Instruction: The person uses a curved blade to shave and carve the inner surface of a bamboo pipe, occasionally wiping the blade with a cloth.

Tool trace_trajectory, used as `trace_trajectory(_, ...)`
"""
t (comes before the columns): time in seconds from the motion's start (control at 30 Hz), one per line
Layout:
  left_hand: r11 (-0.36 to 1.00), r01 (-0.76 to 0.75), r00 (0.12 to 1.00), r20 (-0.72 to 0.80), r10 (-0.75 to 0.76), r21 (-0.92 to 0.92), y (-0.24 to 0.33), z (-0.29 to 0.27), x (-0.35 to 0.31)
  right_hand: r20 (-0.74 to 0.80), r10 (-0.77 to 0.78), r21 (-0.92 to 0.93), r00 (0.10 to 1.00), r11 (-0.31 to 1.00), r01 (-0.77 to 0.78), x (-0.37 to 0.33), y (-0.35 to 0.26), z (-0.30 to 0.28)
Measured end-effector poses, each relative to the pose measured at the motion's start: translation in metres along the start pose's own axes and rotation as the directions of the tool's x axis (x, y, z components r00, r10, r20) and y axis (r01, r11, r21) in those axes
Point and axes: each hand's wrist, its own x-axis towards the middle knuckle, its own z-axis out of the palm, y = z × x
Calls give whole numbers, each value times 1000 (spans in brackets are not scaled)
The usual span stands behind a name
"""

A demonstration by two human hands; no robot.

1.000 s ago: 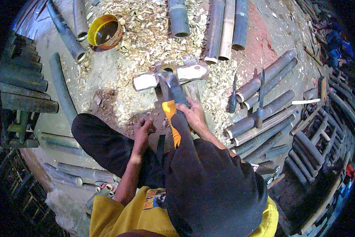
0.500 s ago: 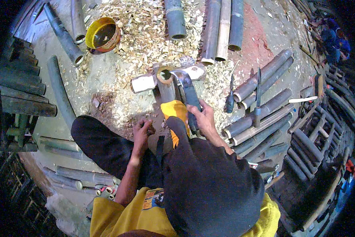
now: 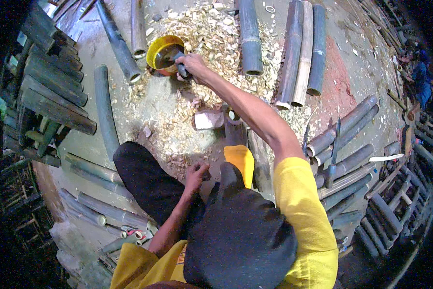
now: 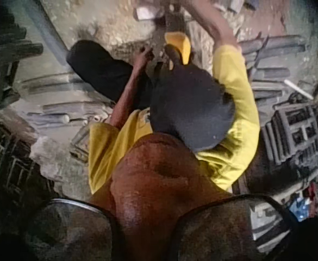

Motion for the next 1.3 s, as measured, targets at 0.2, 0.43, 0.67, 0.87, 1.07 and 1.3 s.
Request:
trace_trajectory(0.2, 999, -10, 999, -46, 8, -34, -5, 0, 4, 85, 109, 279, 990, 952, -129, 2, -12, -4)
trace_trajectory(0.43, 997, -37, 999, 6, 38, -70, 3, -9, -4, -75, -69, -34, 995, 997, 67, -193, -10, -63)
trace_trajectory(0.67, 1000, 6, 992, 126, -4, -17, 3, 11, -3, -450, 221, 111, 865, 975, -191, -321, 42, -76)
trace_trajectory(0.87, 1000, -18, 995, 99, 19, -19, 9, 13, -1, -468, 243, 157, 850, 969, -191, -320, 60, -82)
trace_trajectory(1.07, 999, -42, 995, 89, 44, -24, 16, 17, -6, -488, 275, 153, 829, 961, -229, -332, 62, -83)
trace_trajectory(1.3, 998, -62, 990, 122, 65, -24, 11, 17, -1, -539, 267, 153, 799, 964, -219, -326, 55, -79)
